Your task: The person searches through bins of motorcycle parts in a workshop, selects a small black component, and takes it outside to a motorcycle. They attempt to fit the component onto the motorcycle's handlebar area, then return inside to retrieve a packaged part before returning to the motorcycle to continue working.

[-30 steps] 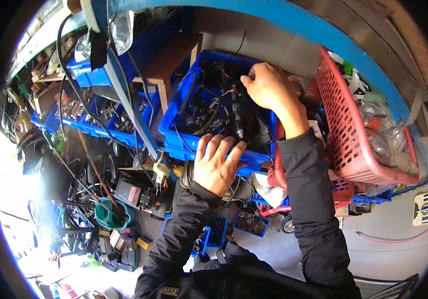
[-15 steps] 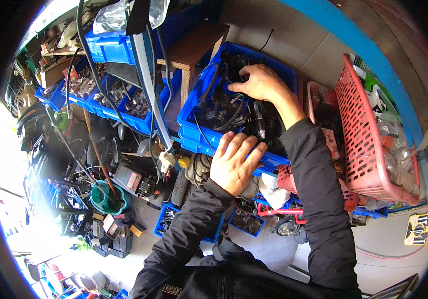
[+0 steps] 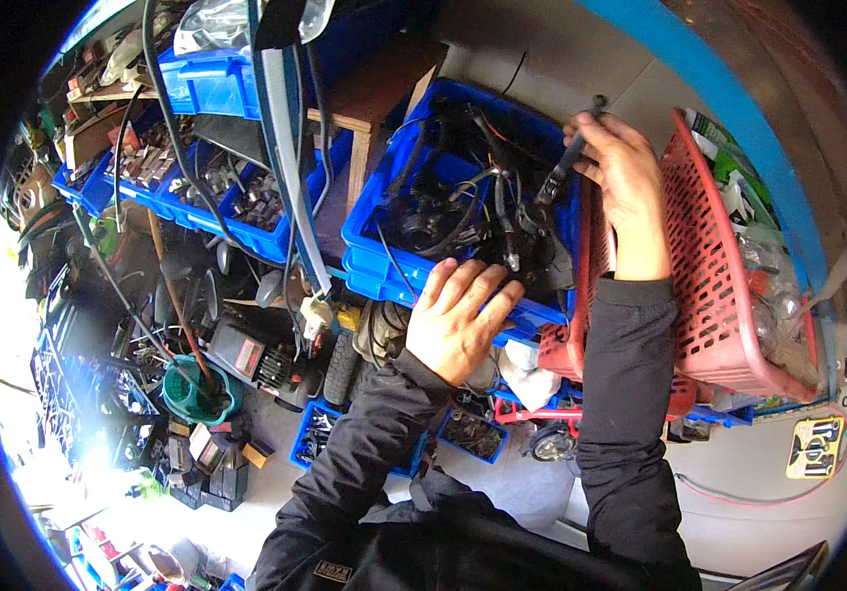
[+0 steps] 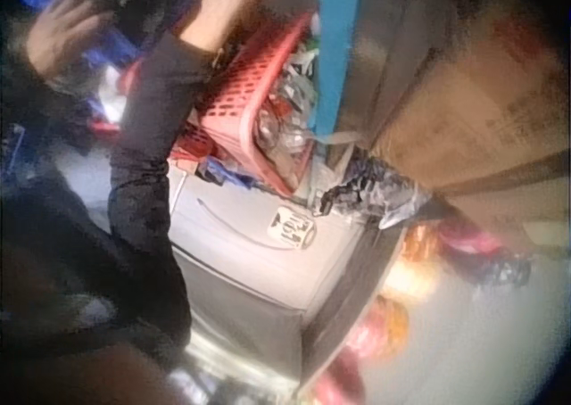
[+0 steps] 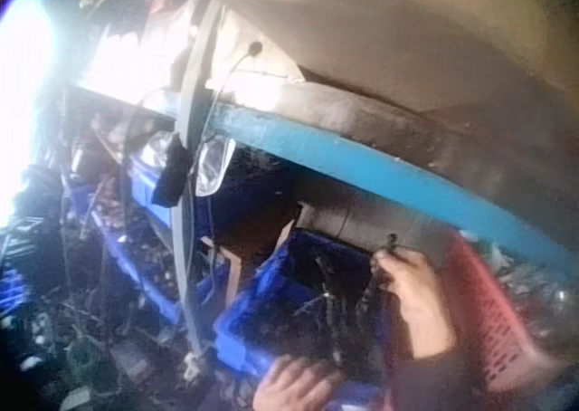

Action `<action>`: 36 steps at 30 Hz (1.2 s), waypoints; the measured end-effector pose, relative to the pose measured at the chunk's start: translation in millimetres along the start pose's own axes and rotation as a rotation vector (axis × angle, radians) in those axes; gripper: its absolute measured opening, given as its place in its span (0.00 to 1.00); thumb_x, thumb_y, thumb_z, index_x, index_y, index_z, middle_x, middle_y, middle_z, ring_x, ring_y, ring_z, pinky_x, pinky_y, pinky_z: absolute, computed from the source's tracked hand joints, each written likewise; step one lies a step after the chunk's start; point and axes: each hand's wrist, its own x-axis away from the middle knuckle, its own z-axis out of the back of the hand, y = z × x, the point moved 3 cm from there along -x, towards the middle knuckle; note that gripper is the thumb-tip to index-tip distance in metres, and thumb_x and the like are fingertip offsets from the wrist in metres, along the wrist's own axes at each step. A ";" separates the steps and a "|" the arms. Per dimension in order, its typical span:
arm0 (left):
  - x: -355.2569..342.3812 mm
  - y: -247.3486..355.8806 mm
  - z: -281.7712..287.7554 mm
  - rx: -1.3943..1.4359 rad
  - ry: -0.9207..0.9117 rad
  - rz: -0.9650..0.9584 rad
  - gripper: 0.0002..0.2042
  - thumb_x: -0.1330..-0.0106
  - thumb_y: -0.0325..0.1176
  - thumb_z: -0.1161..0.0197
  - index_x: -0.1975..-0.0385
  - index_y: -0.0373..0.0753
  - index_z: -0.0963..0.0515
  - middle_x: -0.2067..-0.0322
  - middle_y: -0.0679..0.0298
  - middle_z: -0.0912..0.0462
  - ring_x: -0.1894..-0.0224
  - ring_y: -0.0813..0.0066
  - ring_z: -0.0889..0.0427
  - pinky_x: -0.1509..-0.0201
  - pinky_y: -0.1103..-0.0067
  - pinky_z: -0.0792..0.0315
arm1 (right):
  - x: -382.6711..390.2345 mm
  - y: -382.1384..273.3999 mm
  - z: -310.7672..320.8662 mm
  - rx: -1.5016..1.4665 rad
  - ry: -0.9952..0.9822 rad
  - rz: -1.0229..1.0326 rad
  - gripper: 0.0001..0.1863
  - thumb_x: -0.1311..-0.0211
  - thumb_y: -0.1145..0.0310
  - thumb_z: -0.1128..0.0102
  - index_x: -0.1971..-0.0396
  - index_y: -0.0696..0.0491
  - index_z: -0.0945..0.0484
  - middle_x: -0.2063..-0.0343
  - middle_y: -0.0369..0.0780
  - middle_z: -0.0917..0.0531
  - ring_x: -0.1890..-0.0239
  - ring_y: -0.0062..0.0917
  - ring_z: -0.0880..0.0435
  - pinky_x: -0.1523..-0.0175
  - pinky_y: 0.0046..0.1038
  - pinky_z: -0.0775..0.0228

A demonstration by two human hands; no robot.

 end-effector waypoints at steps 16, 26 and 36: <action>-2.0 4.0 1.8 -0.013 -0.021 0.012 0.26 0.46 0.41 0.23 0.45 0.49 0.19 0.43 0.66 0.18 0.37 0.61 0.23 0.28 0.56 0.36 | 13.6 -0.9 20.1 -0.963 -0.053 -0.024 0.10 0.18 0.63 0.44 0.49 0.53 0.22 0.50 0.41 0.19 0.42 0.37 0.21 0.29 0.52 0.33; -0.6 1.6 1.4 -0.002 -0.019 -0.002 0.26 0.47 0.40 0.23 0.45 0.49 0.19 0.44 0.66 0.18 0.38 0.61 0.23 0.28 0.56 0.36 | 36.8 -31.9 -7.8 -0.241 -0.461 0.091 0.12 0.24 0.67 0.39 0.54 0.59 0.13 0.53 0.41 0.11 0.46 0.27 0.14 0.34 0.33 0.26; 1.5 0.4 2.3 0.012 -0.060 0.007 0.25 0.40 0.40 0.26 0.41 0.49 0.20 0.43 0.66 0.19 0.35 0.64 0.24 0.26 0.59 0.37 | 49.8 -5.8 -30.9 0.091 -0.706 -0.012 0.15 0.23 0.71 0.37 0.43 0.61 0.18 0.53 0.40 0.10 0.48 0.22 0.13 0.43 0.28 0.21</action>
